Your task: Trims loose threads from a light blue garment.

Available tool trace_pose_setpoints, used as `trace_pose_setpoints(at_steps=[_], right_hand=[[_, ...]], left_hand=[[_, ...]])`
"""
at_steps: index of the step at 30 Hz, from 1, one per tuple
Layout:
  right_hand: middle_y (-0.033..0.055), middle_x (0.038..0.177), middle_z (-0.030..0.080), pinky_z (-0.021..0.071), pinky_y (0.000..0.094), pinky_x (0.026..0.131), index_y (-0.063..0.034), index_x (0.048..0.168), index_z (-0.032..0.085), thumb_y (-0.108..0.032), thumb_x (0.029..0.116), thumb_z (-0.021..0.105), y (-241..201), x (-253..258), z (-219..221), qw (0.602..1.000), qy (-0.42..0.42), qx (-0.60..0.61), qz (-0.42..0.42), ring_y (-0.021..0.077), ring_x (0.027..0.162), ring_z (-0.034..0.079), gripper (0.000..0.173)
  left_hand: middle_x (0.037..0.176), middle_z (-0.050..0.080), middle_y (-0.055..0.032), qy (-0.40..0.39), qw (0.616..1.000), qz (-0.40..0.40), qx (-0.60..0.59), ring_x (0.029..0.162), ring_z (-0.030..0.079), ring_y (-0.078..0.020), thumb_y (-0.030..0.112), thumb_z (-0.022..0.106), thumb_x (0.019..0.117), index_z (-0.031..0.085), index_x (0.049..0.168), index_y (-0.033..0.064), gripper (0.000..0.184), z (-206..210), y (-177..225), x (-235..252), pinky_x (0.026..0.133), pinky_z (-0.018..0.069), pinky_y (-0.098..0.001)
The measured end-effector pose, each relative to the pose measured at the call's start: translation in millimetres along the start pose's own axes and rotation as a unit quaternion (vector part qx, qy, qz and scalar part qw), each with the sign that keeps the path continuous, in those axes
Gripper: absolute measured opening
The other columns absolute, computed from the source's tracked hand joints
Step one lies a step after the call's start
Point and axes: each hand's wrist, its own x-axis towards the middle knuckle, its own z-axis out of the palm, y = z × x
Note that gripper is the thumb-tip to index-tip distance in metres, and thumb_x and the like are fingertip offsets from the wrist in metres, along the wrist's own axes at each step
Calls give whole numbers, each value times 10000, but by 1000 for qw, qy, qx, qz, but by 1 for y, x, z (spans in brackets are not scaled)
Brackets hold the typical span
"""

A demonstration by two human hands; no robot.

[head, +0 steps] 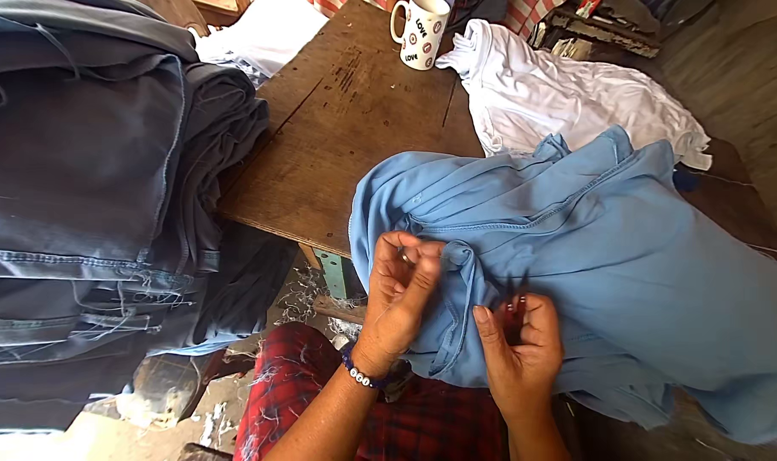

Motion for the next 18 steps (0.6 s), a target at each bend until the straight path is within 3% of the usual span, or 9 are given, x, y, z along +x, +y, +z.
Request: trace_pose_setpoints(at_steps=[2,4,7,10,13,15,18], right_hand=[[-95,773,499,401,67,585,-87,986,488,-117,870,783,-1,5,3,999,22,25,2,-77,642,455,318],[-63,848,529,392,62,567,-73,1019,499,-140,847,819,0,13,7,1000,5,10,-6,-76,637,440,370],[5,884,559,398,84,587,25,1096,570,-94,861,771,3,26,13,998,-44,-43,-11,-53,640,446,332],[-45,789,557,384,74,584,-29,913,580,9,858,683,6,36,14,999,-42,-27,3,-71,637,454,123],[-47,864,623,418,91,598,-93,855,520,70,863,666,9,38,12,998,-20,52,21,-58,670,499,219],[-46,890,638,434,100,607,-110,850,512,82,855,668,11,38,11,996,-14,78,30,-50,691,522,248],[-46,892,643,446,111,615,-124,833,501,84,856,661,12,38,11,994,-16,99,40,-39,706,541,263]], left_hand=[[1068,669,-1,-14,999,10,31,983,669,-103,-45,671,889,536,1223,137,404,1,2,1,876,582,-292],[1035,691,-22,5,997,27,75,930,675,-109,-96,722,840,672,1140,64,343,4,2,2,833,591,-282],[1015,731,-18,28,994,37,99,921,696,-97,-23,727,889,771,985,66,138,4,1,1,814,603,-275],[905,746,6,54,994,30,91,815,696,-67,18,699,933,766,971,94,108,2,1,-1,762,594,-261],[885,753,3,78,992,37,93,764,710,-86,49,622,997,721,1018,115,121,-7,8,-2,725,613,-276],[872,734,50,126,985,41,111,741,702,-69,123,572,1046,701,1042,165,136,-18,20,-4,690,615,-254],[771,659,116,205,963,76,158,632,607,-7,232,513,1080,702,943,215,234,-30,33,-11,594,537,-176]])
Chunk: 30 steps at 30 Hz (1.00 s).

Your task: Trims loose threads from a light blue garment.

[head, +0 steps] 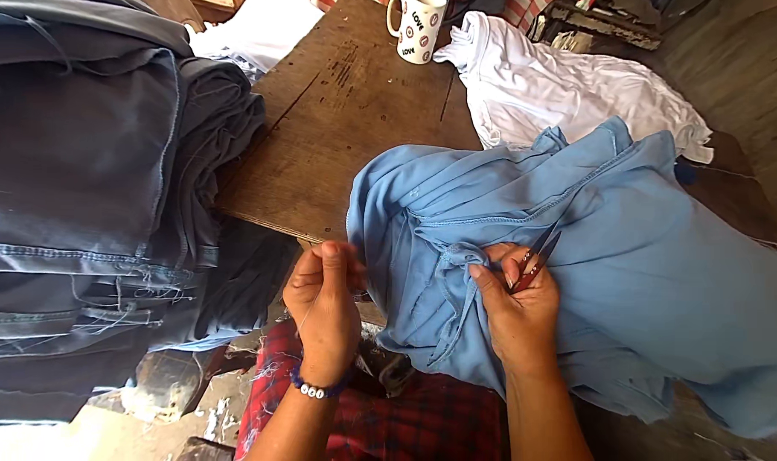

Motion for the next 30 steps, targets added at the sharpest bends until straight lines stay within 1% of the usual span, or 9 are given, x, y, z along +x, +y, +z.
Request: trace_pose_setpoints(at_steps=[3,6,8,10,16,19,21,24,30], right_hand=[[-54,880,634,457,114,625,-133,830,495,82,852,666,1,0,1,1000,-3,5,-3,-38,715,548,275],[-60,890,632,470,119,640,-141,841,495,79,856,670,1,-1,0,1000,-7,1,-2,-35,737,558,282],[-58,895,639,475,125,643,-144,837,498,84,851,671,1,-2,0,1000,-2,0,-4,-29,744,569,286],[-61,896,645,483,129,656,-148,835,504,88,845,674,1,-2,0,1000,5,3,-8,-25,763,583,291],[-61,941,680,544,176,755,-163,837,521,104,840,663,4,-3,-1,1000,4,28,-8,13,899,649,302],[-58,956,682,540,173,756,-160,835,519,107,838,656,4,-3,-2,1000,2,26,-14,12,907,646,300],[-60,959,680,536,168,749,-162,836,519,105,836,656,5,-3,-2,1000,0,25,-17,8,910,645,300],[-65,969,679,535,163,740,-163,842,529,100,834,662,5,-4,-1,1000,-2,25,-17,2,902,639,295],[-62,967,662,513,138,688,-153,850,516,72,838,681,4,-5,-5,1000,-11,-1,-23,-21,836,615,279]], left_hand=[[966,636,131,-86,992,62,70,718,588,26,255,672,994,712,1020,237,51,-1,-1,-9,618,534,-155],[1010,664,-39,-211,950,114,200,723,589,-36,252,815,873,706,1156,28,377,17,-7,-11,626,525,-197],[904,708,-41,-233,924,139,269,784,653,-62,192,769,906,762,992,29,184,25,-12,-13,712,556,-224],[831,699,-25,-225,926,141,268,771,649,-35,117,727,924,764,897,28,100,23,-11,-14,723,551,-182],[836,687,61,-183,951,61,243,663,630,-4,163,646,992,727,943,103,112,-41,14,-17,601,560,-183],[816,708,99,-60,965,-13,253,653,650,-4,175,608,1017,717,998,125,122,-81,27,-12,602,567,-192],[949,691,52,8,951,-8,310,747,660,4,139,557,1032,672,1143,49,183,-91,28,-10,665,575,-192],[1243,551,-90,-73,941,54,325,888,622,-39,116,613,989,586,1373,18,398,-70,26,-17,724,562,-207],[1042,577,-87,-271,916,134,264,739,555,-45,119,717,937,733,1151,0,245,4,6,-3,648,505,-167]])
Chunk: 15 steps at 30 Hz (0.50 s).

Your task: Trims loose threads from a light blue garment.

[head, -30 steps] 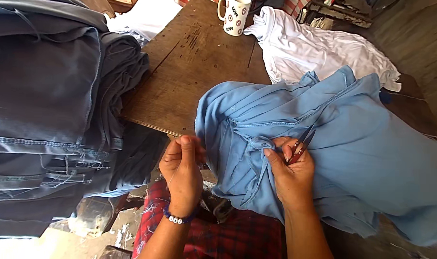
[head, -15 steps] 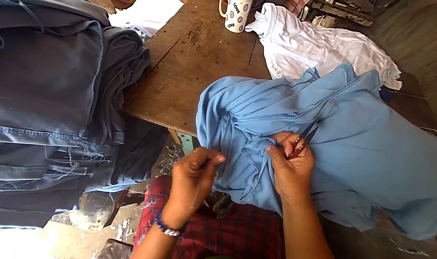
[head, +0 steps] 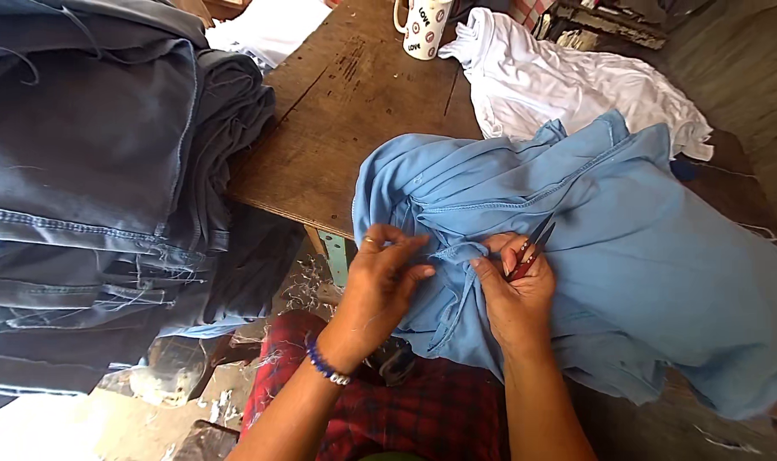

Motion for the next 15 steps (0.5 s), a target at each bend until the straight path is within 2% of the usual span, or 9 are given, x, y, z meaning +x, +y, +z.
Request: trace_pose_setpoints(at_steps=[3,5,7,8,9,11,13,15], right_hand=[[-62,965,655,494,129,671,-148,876,507,75,847,667,-1,-1,-3,1000,3,-1,-3,-29,806,598,276],[-50,968,643,507,137,656,-120,953,537,80,865,646,-4,-2,-5,1000,7,-6,-2,-19,772,595,244],[-49,964,649,524,125,643,-65,1112,571,70,894,640,-6,-3,-10,999,13,-41,-6,-36,714,592,266],[-34,977,652,509,111,635,-18,1183,574,62,904,628,-7,-4,-12,997,11,-70,-12,-46,697,574,295],[-11,981,656,500,105,635,23,1196,601,53,905,623,-8,-5,-15,994,9,-102,-24,-45,701,568,293],[33,951,652,501,102,677,53,1046,685,35,886,627,-7,-6,-21,986,2,-157,-61,-25,763,582,171],[57,894,628,477,102,703,50,899,707,25,868,632,-7,-8,-27,977,-18,-189,-91,-3,790,567,86],[70,882,633,473,91,708,43,859,721,16,869,643,-9,-12,-33,972,-52,-203,-102,-5,788,566,83]], left_hand=[[930,651,-62,-12,998,-29,-56,688,643,-46,66,688,946,742,970,3,86,11,0,7,612,584,-185],[875,688,-43,-9,991,-58,-124,669,679,-72,48,679,961,722,970,-4,68,13,2,6,614,617,-225],[830,735,-28,-8,977,-85,-195,673,711,-90,29,657,977,710,1007,-6,70,13,4,4,638,630,-253],[839,745,-31,-7,968,-102,-228,681,717,-97,18,638,985,705,1024,0,80,14,4,2,646,630,-258],[876,753,-44,-5,957,-123,-264,692,723,-106,4,620,991,700,1040,5,95,16,5,1,650,632,-264],[970,755,-82,4,918,-187,-350,729,741,-137,-31,589,994,701,1054,8,133,19,8,1,662,646,-283],[923,768,-100,22,876,-262,-405,753,760,-162,-50,572,995,699,991,23,146,20,16,5,690,650,-304],[928,764,-113,35,847,-308,-432,799,766,-180,-39,535,1014,683,963,32,172,18,23,8,746,650,-326]])
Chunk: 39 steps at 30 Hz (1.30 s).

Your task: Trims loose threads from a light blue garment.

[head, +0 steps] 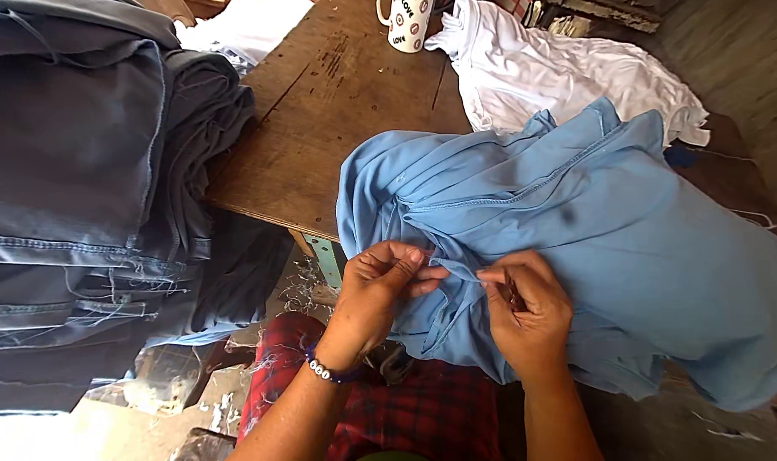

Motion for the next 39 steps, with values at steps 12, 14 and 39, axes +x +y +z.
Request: trace_pose_setpoints(at_steps=[12,14,39], right_hand=[[104,907,710,517,212,606,-54,932,792,-4,880,629,-16,-15,9,989,-89,-106,-42,117,743,656,178],[98,926,706,508,198,598,-60,973,797,-39,883,646,-20,-16,11,992,-92,-86,-19,92,734,641,177],[44,855,732,531,257,653,-52,979,766,-336,955,676,-36,-5,14,976,-112,-169,78,98,757,674,299]], left_hand=[[948,734,-127,144,986,-83,-6,773,752,-187,43,484,1070,622,1018,-5,156,20,18,-18,717,643,-302],[953,746,-145,160,983,-75,-43,831,766,-222,23,483,1065,626,1000,-8,160,20,15,-18,781,646,-344],[988,740,-66,114,983,141,21,858,748,-158,-2,510,1036,627,1021,41,125,7,-36,-24,836,643,-362]])
